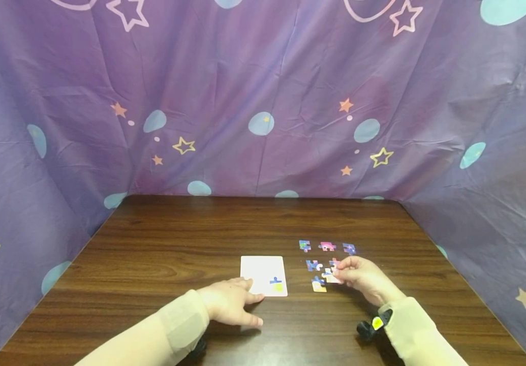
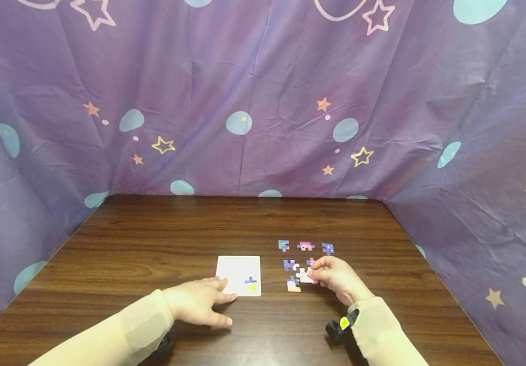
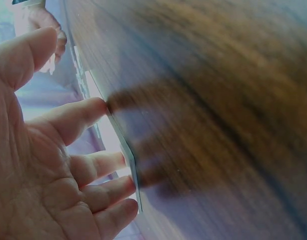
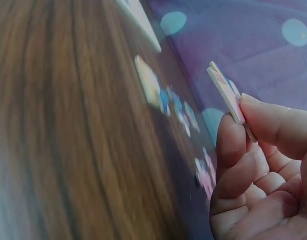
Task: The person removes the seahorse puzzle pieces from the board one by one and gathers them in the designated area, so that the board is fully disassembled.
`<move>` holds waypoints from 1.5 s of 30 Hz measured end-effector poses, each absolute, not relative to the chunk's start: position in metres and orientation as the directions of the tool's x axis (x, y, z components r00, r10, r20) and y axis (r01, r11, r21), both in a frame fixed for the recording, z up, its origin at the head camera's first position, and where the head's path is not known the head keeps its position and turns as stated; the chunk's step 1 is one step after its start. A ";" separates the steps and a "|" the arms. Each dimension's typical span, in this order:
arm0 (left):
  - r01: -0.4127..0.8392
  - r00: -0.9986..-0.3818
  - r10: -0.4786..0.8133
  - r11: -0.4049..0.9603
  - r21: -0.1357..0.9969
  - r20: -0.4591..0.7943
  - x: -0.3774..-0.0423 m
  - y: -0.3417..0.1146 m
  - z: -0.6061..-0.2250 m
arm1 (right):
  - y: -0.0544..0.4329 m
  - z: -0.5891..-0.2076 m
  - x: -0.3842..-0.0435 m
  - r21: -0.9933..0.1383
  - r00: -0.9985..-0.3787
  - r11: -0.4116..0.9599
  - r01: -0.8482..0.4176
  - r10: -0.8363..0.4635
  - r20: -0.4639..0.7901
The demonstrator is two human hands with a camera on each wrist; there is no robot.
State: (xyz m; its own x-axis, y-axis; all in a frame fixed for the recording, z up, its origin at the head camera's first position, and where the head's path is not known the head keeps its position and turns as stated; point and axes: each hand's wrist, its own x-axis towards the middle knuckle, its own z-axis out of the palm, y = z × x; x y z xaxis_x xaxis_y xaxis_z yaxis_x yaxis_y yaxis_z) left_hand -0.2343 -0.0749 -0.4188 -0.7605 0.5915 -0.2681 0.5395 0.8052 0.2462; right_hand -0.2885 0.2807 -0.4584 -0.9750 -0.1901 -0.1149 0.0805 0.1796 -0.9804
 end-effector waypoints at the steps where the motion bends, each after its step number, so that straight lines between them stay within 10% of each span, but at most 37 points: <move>1: 0.541 -0.760 0.592 0.805 0.244 -0.267 -0.234 -0.075 -0.419 | 0.283 -0.458 -0.288 -0.979 -0.975 0.188 0.084 -0.187 -0.119; 32: 0.534 -0.762 0.584 0.811 0.239 -0.278 -0.236 -0.074 -0.419 | 0.288 -0.455 -0.279 -0.763 -0.999 0.646 0.026 -0.020 -0.051; 45: 0.526 -0.765 0.578 0.815 0.242 -0.285 -0.236 -0.073 -0.417 | 0.248 -0.440 -0.287 -0.914 -0.993 0.403 0.044 -0.081 -0.083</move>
State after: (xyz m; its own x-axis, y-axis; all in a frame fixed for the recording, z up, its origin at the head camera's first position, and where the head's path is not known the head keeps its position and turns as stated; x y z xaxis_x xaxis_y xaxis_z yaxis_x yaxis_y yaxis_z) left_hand -0.2358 -0.0728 -0.4170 -0.7645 0.5782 -0.2848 0.5262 0.8151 0.2424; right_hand -0.2869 0.2476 -0.4401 -0.9932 -0.0810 -0.0833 0.0437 0.4033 -0.9140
